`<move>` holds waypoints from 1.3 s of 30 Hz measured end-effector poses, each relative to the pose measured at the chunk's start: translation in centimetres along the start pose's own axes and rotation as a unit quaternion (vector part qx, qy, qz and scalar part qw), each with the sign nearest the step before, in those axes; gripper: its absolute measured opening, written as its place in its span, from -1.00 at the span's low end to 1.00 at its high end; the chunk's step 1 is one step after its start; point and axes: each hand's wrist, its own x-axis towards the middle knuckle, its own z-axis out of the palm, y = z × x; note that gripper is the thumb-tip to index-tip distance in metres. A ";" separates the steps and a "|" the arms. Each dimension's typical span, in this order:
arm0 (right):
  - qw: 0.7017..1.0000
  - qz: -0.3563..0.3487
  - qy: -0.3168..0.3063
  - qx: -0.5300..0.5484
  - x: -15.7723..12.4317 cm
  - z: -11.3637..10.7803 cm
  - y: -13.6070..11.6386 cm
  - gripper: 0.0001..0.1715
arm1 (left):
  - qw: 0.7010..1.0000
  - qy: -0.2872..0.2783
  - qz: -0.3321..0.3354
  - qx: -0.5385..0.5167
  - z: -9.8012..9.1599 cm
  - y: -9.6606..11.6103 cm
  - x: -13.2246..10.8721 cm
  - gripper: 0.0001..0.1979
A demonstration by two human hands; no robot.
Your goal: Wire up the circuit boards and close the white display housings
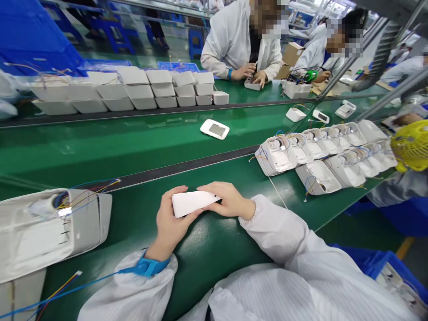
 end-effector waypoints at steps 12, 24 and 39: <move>0.999 0.023 -0.040 -0.012 0.5 -0.3 0.1 -0.50 | 0.998 0.017 -0.048 0.047 0.2 0.3 -0.1 -0.42; 0.943 0.320 0.080 -0.044 0.8 -2.3 5.5 -0.53 | 0.984 -0.164 0.004 0.065 1.3 -0.6 0.4 -0.44; 0.959 0.280 0.029 0.026 14.2 5.7 7.0 -0.62 | 0.970 -0.215 0.076 0.089 1.3 -1.2 0.5 -0.67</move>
